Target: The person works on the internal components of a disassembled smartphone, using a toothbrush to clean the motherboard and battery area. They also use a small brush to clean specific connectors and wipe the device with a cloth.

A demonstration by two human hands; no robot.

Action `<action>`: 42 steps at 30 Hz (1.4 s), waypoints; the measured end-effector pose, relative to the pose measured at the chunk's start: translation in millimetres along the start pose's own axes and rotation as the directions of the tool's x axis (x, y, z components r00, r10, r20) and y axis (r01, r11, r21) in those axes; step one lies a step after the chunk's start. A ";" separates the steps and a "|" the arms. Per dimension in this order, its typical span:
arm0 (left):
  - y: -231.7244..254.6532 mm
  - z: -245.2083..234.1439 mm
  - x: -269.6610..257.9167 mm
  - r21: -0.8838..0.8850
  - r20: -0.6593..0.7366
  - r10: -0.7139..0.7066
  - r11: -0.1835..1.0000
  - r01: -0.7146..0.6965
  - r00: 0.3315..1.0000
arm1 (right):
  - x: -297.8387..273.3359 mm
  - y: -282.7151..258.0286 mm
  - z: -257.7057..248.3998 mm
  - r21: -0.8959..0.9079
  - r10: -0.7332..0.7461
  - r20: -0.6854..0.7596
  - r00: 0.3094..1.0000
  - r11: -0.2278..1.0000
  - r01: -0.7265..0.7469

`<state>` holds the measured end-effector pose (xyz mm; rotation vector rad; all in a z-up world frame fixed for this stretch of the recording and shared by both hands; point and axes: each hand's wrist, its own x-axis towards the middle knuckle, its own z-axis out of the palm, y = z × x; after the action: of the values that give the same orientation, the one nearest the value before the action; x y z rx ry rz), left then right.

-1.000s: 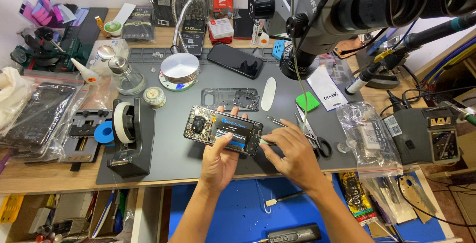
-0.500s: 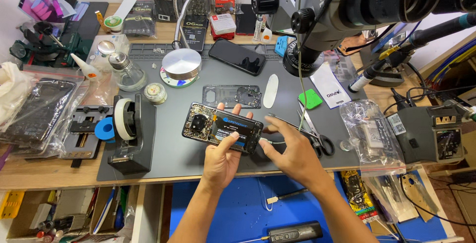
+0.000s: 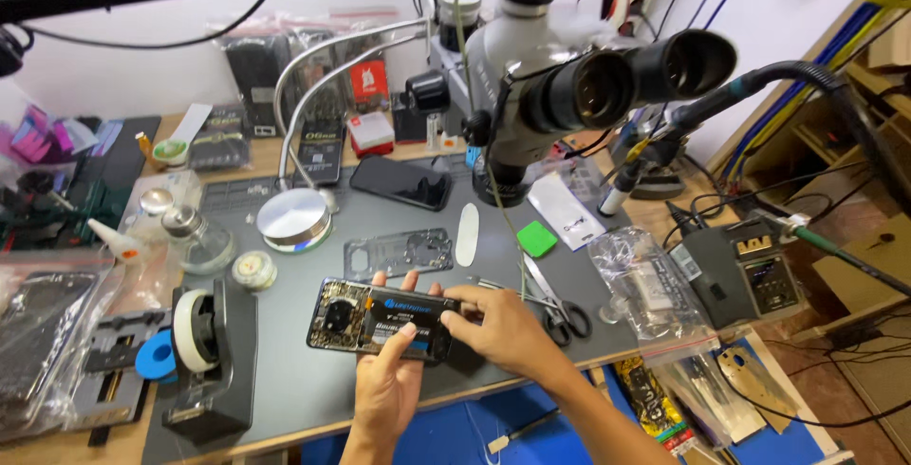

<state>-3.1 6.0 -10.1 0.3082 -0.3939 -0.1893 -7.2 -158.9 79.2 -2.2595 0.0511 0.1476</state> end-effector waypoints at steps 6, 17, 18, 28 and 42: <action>-2.9 -2.3 2.3 -0.168 0.074 0.072 0.984 -0.059 0.995 | -1.2 3.7 1.4 0.065 -0.038 -0.005 0.999 0.997 0.038; -2.8 -5.2 2.1 -0.122 0.048 0.081 0.990 -0.075 0.996 | -1.2 4.2 4.0 0.058 -0.055 0.004 0.998 0.997 0.055; -2.4 -2.9 2.2 -0.121 0.043 0.084 0.990 -0.078 0.996 | -3.6 -3.5 -0.8 0.057 -0.055 0.009 0.998 0.997 0.054; 1.7 1.5 -1.0 0.095 -0.212 -0.064 0.992 0.086 0.975 | 8.3 -21.7 1.4 -0.008 -0.136 0.001 0.991 0.991 0.136; -3.5 -4.3 0.3 0.187 -0.372 -0.069 0.971 0.147 0.926 | 45.9 -59.4 25.8 -0.063 -0.165 0.100 0.981 0.983 0.172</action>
<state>-1.5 3.8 -14.9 0.5670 -0.0271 -0.1945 41.2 -100.5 102.6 -2.3134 -0.1984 0.1672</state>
